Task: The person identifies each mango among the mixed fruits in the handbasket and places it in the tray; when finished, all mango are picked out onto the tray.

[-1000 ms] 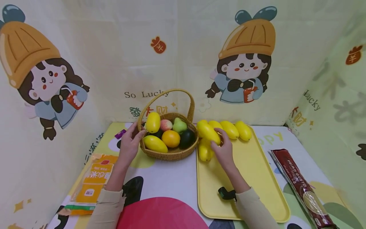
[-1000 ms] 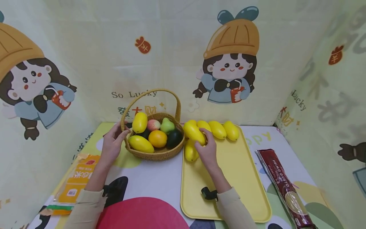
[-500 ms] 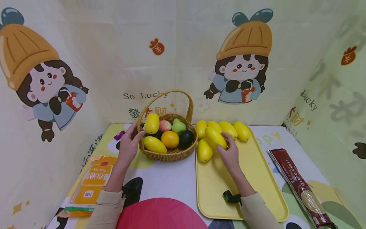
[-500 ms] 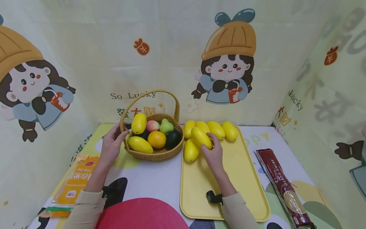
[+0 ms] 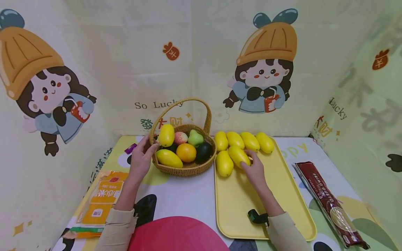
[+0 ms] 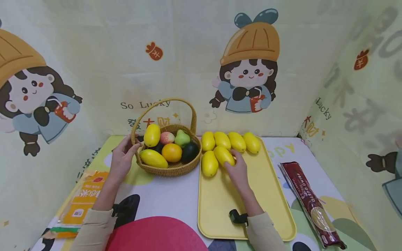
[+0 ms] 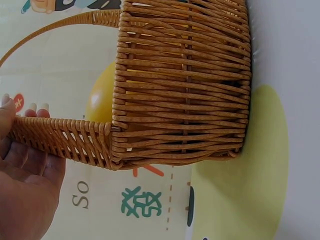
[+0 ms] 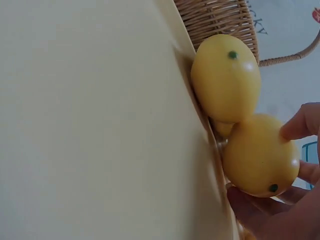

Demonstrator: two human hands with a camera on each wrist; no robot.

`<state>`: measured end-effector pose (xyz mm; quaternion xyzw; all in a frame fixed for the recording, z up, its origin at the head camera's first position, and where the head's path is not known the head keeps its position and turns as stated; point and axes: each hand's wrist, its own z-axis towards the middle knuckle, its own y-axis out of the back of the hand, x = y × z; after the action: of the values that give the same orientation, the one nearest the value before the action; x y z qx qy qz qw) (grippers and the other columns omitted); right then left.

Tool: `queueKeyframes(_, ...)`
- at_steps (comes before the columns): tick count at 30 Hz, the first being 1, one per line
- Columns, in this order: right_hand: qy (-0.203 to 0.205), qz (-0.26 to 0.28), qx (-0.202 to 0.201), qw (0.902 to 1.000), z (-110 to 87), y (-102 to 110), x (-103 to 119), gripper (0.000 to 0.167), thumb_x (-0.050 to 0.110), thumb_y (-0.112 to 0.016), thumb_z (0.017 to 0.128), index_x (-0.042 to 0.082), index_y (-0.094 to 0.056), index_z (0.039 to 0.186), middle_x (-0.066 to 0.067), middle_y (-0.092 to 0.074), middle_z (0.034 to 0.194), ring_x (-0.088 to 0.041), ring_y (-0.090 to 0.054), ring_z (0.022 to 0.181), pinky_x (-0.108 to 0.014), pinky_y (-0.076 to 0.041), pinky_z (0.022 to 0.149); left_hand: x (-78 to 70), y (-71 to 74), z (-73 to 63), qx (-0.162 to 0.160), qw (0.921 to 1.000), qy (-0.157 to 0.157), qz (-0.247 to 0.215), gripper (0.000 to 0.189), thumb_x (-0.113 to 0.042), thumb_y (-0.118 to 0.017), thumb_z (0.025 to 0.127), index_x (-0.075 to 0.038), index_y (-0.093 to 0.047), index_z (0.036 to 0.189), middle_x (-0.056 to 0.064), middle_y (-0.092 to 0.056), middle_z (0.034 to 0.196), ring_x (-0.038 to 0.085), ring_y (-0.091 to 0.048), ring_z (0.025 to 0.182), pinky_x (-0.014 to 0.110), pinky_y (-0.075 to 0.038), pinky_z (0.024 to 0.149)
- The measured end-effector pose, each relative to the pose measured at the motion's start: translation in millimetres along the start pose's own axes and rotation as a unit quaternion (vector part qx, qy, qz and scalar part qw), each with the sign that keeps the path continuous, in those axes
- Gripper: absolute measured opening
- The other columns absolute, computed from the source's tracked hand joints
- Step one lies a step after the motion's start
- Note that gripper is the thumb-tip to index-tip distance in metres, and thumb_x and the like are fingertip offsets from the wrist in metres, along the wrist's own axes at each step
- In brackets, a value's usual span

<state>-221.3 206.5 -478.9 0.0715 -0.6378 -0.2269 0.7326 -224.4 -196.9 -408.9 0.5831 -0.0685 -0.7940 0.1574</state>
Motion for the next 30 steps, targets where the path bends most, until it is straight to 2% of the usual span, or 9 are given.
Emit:
queueKeyframes(2, -0.008, -0.006, 0.008, 0.9999, 0.5, -0.2, -0.8, 0.049, 0.016, -0.061, 0.088, 0.009, -0.053, 0.136, -0.012, -0.055, 0.137, -0.029, -0.054, 0.12, -0.042, -0.043, 0.103, 1.2, -0.2, 0.4, -0.001, 1.0, -0.001, 0.002, 0.05, -0.046, -0.055, 0.099, -0.027, -0.048, 0.145, 0.004, -0.06, 0.12, 0.016, -0.057, 0.116, 0.011, -0.049, 0.094)
queueKeyframes(8, -0.02, -0.026, 0.02, 0.9993, 1.3, 1.5, -1.1, 0.05, 0.026, -0.064, 0.092, 0.009, -0.052, 0.137, -0.014, -0.055, 0.137, -0.032, -0.054, 0.123, -0.045, -0.043, 0.105, 1.4, -0.2, 0.1, -0.002, 1.0, 0.0, 0.001, 0.05, -0.046, -0.055, 0.098, -0.027, -0.048, 0.144, 0.004, -0.06, 0.12, 0.016, -0.057, 0.116, 0.011, -0.049, 0.094)
queueKeyframes(14, -0.007, -0.045, 0.016, 0.9988, 2.5, 1.4, -1.4, 0.054, 0.024, -0.068, 0.089, 0.006, -0.051, 0.138, -0.015, -0.054, 0.135, -0.032, -0.053, 0.118, -0.045, -0.043, 0.101, -0.2, 0.3, -0.3, 0.0, 1.0, 0.003, -0.003, 0.049, -0.046, -0.056, 0.098, -0.028, -0.049, 0.143, 0.003, -0.059, 0.119, 0.015, -0.057, 0.115, 0.01, -0.048, 0.094)
queueKeyframes(17, -0.001, -0.056, 0.008, 0.9984, 3.0, 1.8, -0.5, 0.052, 0.021, -0.066, 0.087, 0.007, -0.053, 0.136, -0.015, -0.056, 0.13, -0.031, -0.054, 0.113, -0.042, -0.043, 0.096, -0.9, 0.6, 0.1, 0.0, 1.0, 0.003, -0.005, 0.048, -0.046, -0.056, 0.098, -0.029, -0.049, 0.143, 0.003, -0.059, 0.119, 0.014, -0.057, 0.115, 0.01, -0.048, 0.094)
queueKeyframes(24, -0.05, -0.14, 0.001, 0.9888, -1.7, 7.6, 4.2, 0.044, 0.039, -0.056, 0.091, 0.017, -0.058, 0.129, -0.015, -0.066, 0.122, -0.031, -0.064, 0.105, -0.043, -0.048, 0.082, 0.1, 0.3, 0.6, 0.0, 1.0, 0.004, -0.003, 0.051, -0.047, -0.056, 0.098, -0.027, -0.048, 0.144, 0.004, -0.059, 0.119, 0.015, -0.057, 0.115, 0.01, -0.048, 0.094)
queueKeyframes(27, -0.051, -0.154, 0.007, 0.9868, -2.1, 8.8, 6.1, 0.044, 0.045, -0.055, 0.092, 0.017, -0.06, 0.127, -0.014, -0.067, 0.12, -0.031, -0.065, 0.103, -0.044, -0.049, 0.082, 0.6, 0.6, 0.5, -0.001, 1.0, 0.002, -0.002, 0.05, -0.047, -0.056, 0.098, -0.027, -0.049, 0.143, 0.004, -0.059, 0.118, 0.017, -0.057, 0.114, 0.01, -0.049, 0.093)
queueKeyframes(30, -0.032, -0.133, 0.01, 0.9906, -1.1, 8.6, 6.1, 0.044, 0.04, -0.06, 0.092, 0.015, -0.061, 0.128, -0.015, -0.066, 0.121, -0.031, -0.063, 0.104, -0.044, -0.049, 0.087, 0.8, 0.7, 0.8, -0.002, 1.0, 0.0, -0.003, 0.049, -0.046, -0.057, 0.098, -0.027, -0.05, 0.142, 0.004, -0.059, 0.117, 0.018, -0.058, 0.113, 0.01, -0.049, 0.092)
